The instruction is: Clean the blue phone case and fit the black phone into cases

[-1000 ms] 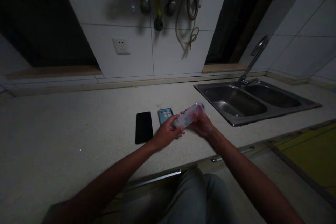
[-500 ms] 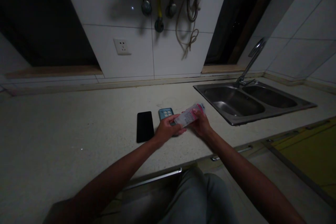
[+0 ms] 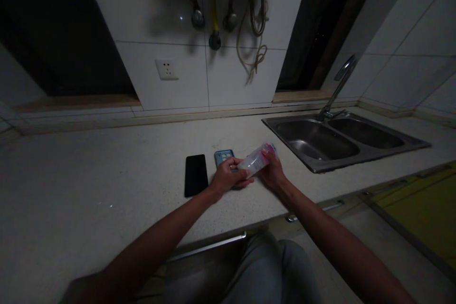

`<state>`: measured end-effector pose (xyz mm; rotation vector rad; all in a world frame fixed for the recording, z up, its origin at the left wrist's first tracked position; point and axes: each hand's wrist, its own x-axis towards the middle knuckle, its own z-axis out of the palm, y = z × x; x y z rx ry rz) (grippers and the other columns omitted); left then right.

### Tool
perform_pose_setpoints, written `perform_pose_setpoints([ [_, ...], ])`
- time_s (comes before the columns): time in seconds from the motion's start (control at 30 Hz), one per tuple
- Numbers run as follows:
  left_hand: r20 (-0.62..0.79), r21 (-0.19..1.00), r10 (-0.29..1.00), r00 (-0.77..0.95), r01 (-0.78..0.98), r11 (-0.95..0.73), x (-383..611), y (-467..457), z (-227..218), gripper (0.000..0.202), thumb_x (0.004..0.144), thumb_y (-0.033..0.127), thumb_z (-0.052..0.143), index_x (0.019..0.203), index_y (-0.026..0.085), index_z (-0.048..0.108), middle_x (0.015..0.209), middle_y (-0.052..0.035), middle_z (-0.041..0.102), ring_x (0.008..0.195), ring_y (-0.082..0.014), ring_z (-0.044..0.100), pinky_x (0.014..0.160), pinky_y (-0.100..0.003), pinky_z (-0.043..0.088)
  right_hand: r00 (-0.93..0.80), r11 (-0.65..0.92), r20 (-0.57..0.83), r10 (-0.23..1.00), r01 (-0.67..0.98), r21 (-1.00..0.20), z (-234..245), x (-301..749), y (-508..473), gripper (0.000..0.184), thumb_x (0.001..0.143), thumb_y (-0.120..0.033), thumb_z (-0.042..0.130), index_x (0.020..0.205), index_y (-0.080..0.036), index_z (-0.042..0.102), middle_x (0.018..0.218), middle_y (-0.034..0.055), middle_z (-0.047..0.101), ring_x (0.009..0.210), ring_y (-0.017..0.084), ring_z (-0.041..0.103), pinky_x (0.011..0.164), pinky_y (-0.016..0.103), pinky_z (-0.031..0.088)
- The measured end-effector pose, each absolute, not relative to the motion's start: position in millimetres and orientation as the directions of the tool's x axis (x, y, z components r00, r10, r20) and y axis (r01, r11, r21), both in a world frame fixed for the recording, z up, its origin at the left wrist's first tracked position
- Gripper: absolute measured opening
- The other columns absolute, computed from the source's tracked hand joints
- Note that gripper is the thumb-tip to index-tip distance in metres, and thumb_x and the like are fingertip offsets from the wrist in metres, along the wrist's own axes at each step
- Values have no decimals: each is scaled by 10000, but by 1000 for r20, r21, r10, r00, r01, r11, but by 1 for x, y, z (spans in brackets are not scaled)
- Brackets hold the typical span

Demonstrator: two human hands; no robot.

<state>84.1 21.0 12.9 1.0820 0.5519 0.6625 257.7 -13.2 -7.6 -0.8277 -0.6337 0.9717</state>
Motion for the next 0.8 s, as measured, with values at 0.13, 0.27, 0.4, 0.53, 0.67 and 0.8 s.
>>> perform_pose_setpoints([
  [0.13,-62,944,717,694,-193,269,87,16,17,718,604,536,880,1096,173,504,1055,-82,649,695,-214,747,582,-292,619,472,372,155,868,-410,-833,-7,258,-14,344,634,-472,853,764,-237,638,674,-44,637,586,138,587,572,260,537],
  [0.27,-83,967,725,683,-122,226,88,18,14,764,621,645,818,1107,200,432,900,-17,637,553,-150,674,432,-280,568,445,334,146,883,-381,-862,-6,258,-15,359,620,-471,860,805,-238,660,716,-21,671,654,184,635,661,327,581],
  [0.4,-61,985,685,726,-67,158,88,18,9,628,750,766,606,988,216,419,631,87,512,401,-93,530,349,-220,472,466,343,141,873,-383,-858,-5,257,-15,333,641,-481,844,785,-247,657,676,-18,659,677,205,651,729,376,596],
  [0.53,4,998,665,747,-44,44,86,15,3,542,838,749,495,966,228,418,597,102,457,369,-52,425,321,-134,305,443,340,147,884,-395,-854,-3,258,-15,356,622,-502,855,781,-246,667,702,-15,674,663,202,659,746,389,601],
  [0.67,11,999,587,810,-35,30,81,16,-3,505,868,717,489,987,234,403,648,104,441,379,-31,376,339,-131,273,422,326,146,895,-392,-861,-2,259,-17,362,615,-524,855,751,-254,656,669,-29,662,602,174,629,658,345,593],
  [0.8,-19,999,515,857,-4,45,74,18,-5,503,864,711,504,995,240,386,694,96,442,398,-32,381,332,-131,267,405,309,135,904,-403,-861,-4,257,-19,356,608,-510,857,740,-254,648,662,-40,657,578,151,605,572,287,562],
])
